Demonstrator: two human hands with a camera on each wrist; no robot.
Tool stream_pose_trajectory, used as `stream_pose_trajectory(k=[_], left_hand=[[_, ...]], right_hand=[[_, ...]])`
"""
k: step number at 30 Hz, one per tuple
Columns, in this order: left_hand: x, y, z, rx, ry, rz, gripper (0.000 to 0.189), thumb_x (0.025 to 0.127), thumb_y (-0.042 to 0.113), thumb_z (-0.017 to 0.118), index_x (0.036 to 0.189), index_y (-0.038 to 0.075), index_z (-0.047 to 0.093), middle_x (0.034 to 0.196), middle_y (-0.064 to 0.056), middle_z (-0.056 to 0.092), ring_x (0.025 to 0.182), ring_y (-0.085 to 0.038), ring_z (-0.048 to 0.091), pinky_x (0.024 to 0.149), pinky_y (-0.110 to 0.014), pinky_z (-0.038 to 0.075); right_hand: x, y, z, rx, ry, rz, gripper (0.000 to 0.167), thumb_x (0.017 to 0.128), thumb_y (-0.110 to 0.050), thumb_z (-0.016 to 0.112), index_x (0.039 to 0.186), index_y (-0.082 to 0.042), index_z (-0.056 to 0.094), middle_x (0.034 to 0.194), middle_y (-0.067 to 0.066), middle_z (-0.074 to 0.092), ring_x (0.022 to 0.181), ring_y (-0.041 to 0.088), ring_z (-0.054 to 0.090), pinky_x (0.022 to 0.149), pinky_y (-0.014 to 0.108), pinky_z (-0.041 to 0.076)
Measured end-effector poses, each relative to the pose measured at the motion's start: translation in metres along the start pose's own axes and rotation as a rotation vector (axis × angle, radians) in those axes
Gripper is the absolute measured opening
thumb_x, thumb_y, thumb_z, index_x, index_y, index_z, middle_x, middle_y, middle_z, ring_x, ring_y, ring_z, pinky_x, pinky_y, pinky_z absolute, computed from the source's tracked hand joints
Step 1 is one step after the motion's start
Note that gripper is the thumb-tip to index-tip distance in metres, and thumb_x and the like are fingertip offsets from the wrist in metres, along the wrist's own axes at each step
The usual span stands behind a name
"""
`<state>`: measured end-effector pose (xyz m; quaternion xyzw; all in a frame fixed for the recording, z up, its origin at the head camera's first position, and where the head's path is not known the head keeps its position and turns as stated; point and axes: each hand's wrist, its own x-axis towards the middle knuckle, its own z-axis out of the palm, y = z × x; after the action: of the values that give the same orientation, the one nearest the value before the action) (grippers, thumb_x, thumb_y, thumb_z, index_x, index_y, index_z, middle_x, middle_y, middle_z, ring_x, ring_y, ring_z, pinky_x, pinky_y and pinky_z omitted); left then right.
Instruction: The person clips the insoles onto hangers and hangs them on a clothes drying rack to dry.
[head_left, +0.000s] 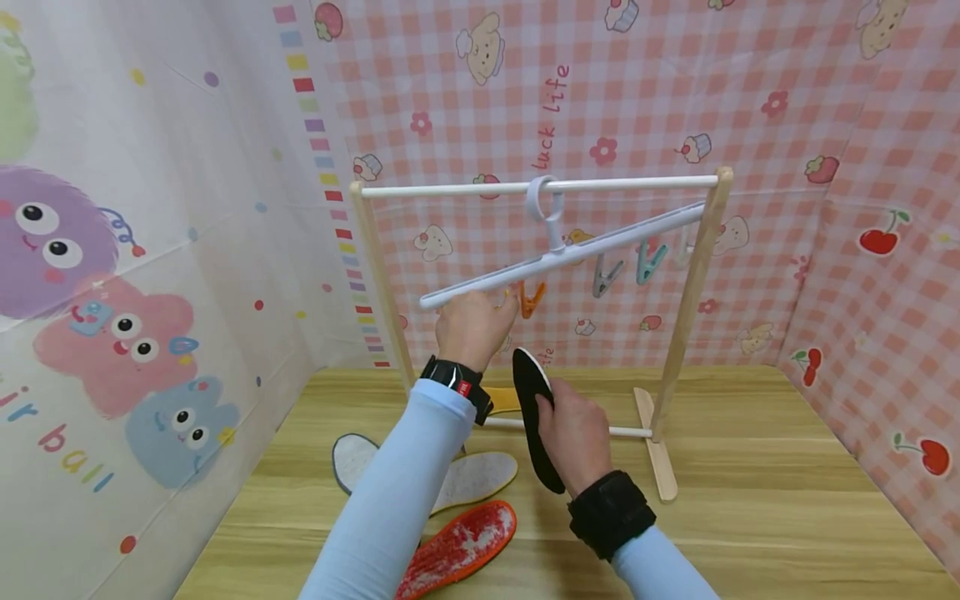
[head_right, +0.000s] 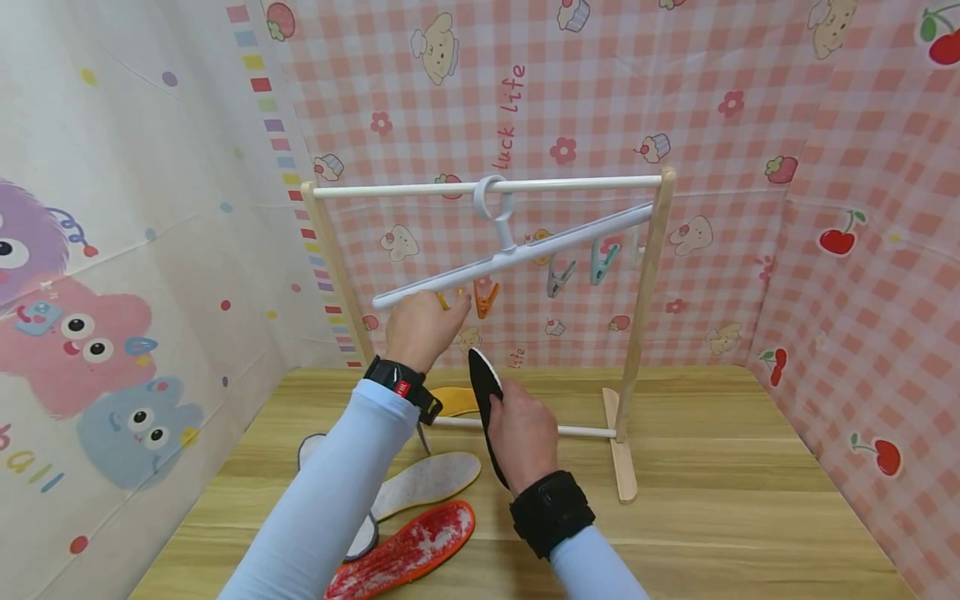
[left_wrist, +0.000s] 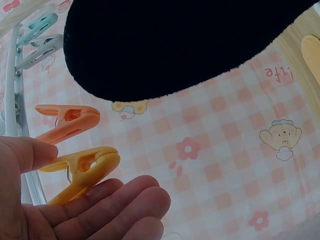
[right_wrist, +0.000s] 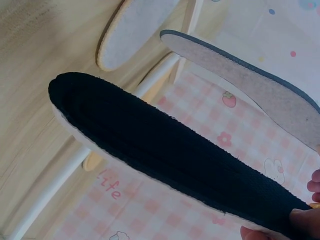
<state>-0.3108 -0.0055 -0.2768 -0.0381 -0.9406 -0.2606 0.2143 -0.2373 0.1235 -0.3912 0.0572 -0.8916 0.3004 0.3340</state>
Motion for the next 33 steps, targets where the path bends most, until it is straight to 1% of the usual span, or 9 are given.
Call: stream_pose_trajectory(k=[7,11,18,24,33], left_hand=[[0.001,0.000,0.000,-0.004,0.014,-0.001,0.063,0.098,0.053,0.046,0.047,0.016,0.046,0.044,0.004,0.033,0.041,-0.017,0.041,0.038,-0.031,0.029],[0.001,0.000,0.000,-0.012,0.020,0.000,0.062,0.097,0.051,0.049,0.047,0.015,0.046,0.043,0.004,0.033,0.041,-0.018,0.043,0.039,-0.032,0.030],[0.001,0.001,0.000,-0.022,0.025,-0.002,0.060,0.098,0.048,0.051,0.047,0.015,0.046,0.044,0.004,0.032,0.041,-0.017,0.041,0.039,-0.032,0.030],[0.001,0.000,0.000,-0.021,0.028,0.006,0.060,0.098,0.047,0.051,0.048,0.014,0.046,0.043,0.004,0.033,0.040,-0.017,0.041,0.038,-0.031,0.029],[0.000,0.000,-0.001,-0.004,0.025,0.015,0.060,0.098,0.048,0.048,0.049,0.015,0.046,0.045,0.004,0.034,0.041,-0.016,0.040,0.038,-0.030,0.030]], right_hand=[[0.004,-0.003,0.003,-0.006,0.007,-0.003,0.015,0.092,-0.013,0.071,0.100,-0.001,0.067,0.080,0.016,0.070,0.066,0.037,0.068,0.059,0.051,0.051],[0.007,-0.005,0.005,-0.012,-0.003,-0.011,0.016,0.092,-0.013,0.070,0.101,0.000,0.067,0.082,0.016,0.071,0.067,0.035,0.068,0.059,0.050,0.052],[0.012,-0.007,0.007,-0.033,0.008,-0.032,0.015,0.092,-0.013,0.070,0.099,0.000,0.066,0.079,0.017,0.070,0.065,0.036,0.067,0.056,0.050,0.051],[0.016,-0.008,0.010,-0.054,0.006,-0.039,0.023,0.093,-0.013,0.070,0.112,0.000,0.067,0.085,0.019,0.072,0.066,0.036,0.068,0.057,0.050,0.052],[0.018,-0.009,0.011,-0.057,0.002,-0.040,0.026,0.093,-0.011,0.069,0.116,-0.002,0.065,0.088,0.019,0.072,0.068,0.035,0.069,0.058,0.050,0.053]])
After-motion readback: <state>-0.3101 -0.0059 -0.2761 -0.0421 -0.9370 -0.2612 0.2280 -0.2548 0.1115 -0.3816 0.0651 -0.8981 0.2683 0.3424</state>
